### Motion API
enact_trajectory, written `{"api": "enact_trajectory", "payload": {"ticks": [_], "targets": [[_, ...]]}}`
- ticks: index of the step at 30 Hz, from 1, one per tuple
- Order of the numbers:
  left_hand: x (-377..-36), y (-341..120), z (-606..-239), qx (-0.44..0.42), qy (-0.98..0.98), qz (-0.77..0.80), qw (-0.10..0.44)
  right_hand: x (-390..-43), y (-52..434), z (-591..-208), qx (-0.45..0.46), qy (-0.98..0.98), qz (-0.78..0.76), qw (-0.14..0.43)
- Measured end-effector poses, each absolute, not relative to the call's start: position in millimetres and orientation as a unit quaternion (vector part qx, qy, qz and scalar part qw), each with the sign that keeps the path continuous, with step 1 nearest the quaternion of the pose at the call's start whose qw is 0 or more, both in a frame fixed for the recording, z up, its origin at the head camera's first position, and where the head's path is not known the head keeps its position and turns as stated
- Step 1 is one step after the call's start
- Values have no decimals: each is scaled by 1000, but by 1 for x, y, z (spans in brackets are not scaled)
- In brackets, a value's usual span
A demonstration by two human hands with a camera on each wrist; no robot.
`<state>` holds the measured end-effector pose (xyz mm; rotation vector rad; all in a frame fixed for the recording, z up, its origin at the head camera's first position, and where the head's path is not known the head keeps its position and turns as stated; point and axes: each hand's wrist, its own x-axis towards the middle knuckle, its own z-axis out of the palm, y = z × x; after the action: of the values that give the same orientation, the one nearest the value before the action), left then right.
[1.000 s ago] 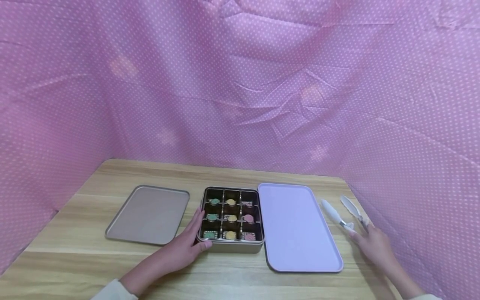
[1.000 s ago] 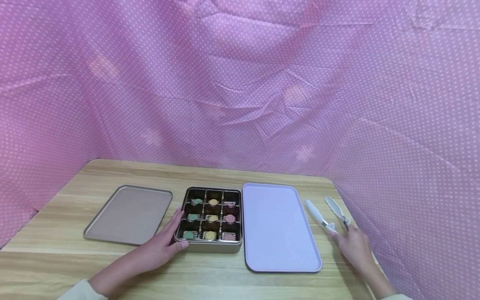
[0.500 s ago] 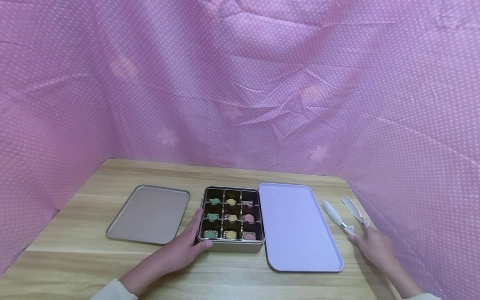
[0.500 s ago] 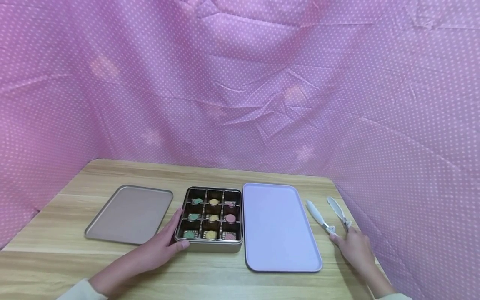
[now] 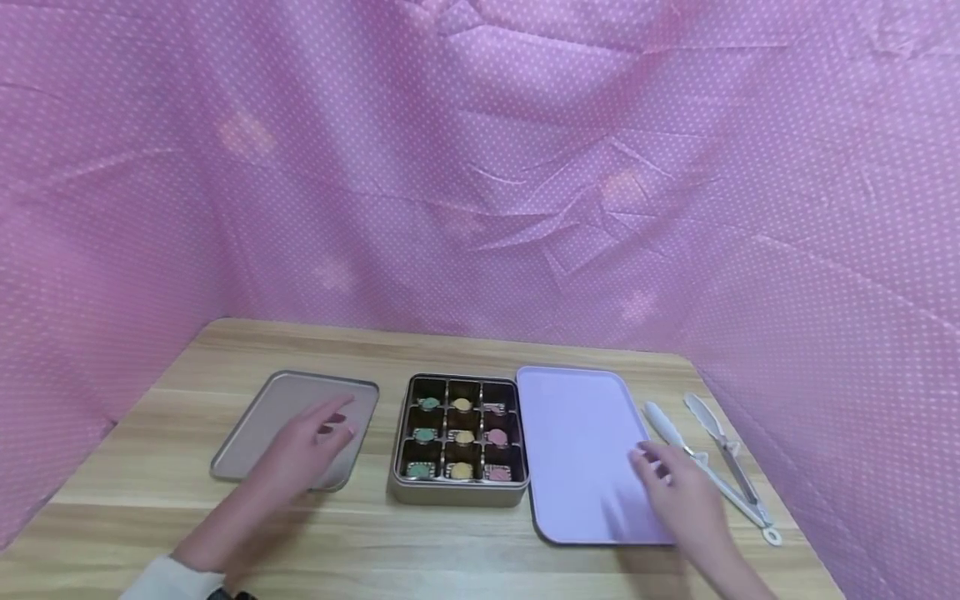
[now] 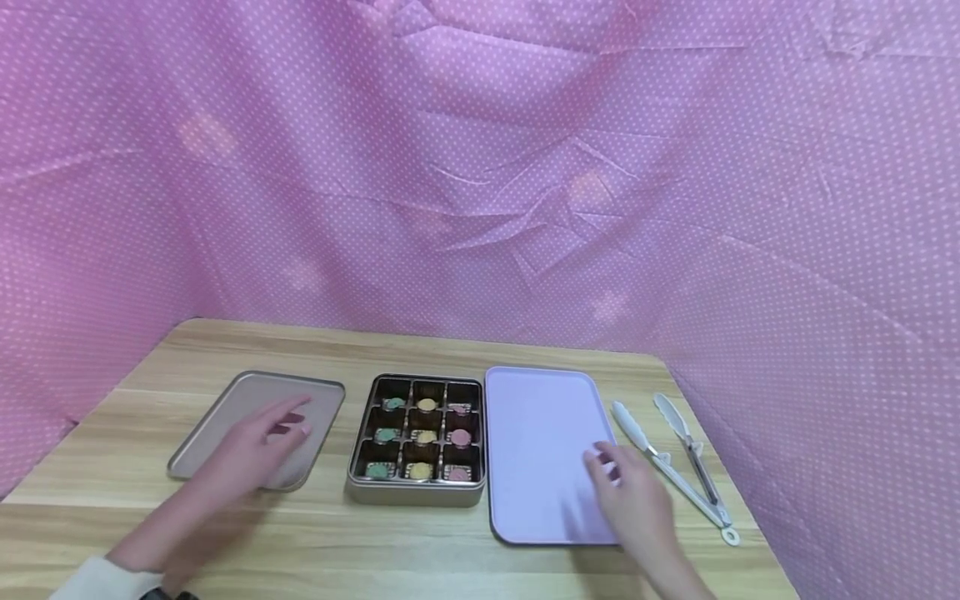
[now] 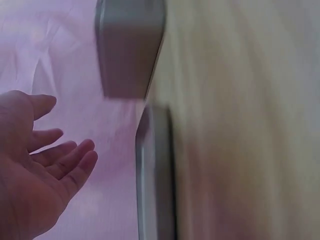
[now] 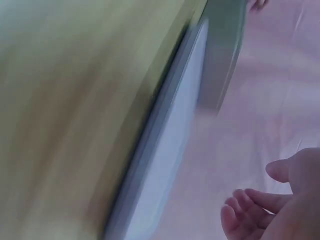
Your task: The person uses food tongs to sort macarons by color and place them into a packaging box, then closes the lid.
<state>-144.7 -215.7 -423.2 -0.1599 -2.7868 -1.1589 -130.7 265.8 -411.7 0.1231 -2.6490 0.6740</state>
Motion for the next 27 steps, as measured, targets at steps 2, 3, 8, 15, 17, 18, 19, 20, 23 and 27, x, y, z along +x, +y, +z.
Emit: {"api": "enact_trajectory", "payload": {"ticks": [2,3,8,15,17,18,19,20,23,27], "targets": [[-150,-228,-421,-46,-924,-368,88,-121,238,-411,72,-942,261,198],[-153,-234,-421,-45,-926,-362,99,-116,224,-412,87,-938,274,195],[-166,-258,-422,-32,-932,-347,99,-96,163,-418,168,-916,341,128],[-183,-290,-428,-26,-950,-299,82,-93,97,-427,280,-896,343,44],[-189,-298,-429,-21,-954,-288,76,-95,80,-429,287,-891,351,21],[-192,-301,-429,-17,-954,-290,69,-96,72,-430,291,-887,358,14],[-196,-304,-430,-14,-953,-293,68,-97,65,-431,291,-882,370,1],[-199,-307,-432,-12,-953,-297,64,-98,57,-433,292,-877,382,-10],[-211,-314,-435,-5,-946,-318,54,-100,35,-439,286,-853,433,-58],[-225,-326,-440,-2,-949,-312,50,-100,7,-445,263,-831,478,-109]]}}
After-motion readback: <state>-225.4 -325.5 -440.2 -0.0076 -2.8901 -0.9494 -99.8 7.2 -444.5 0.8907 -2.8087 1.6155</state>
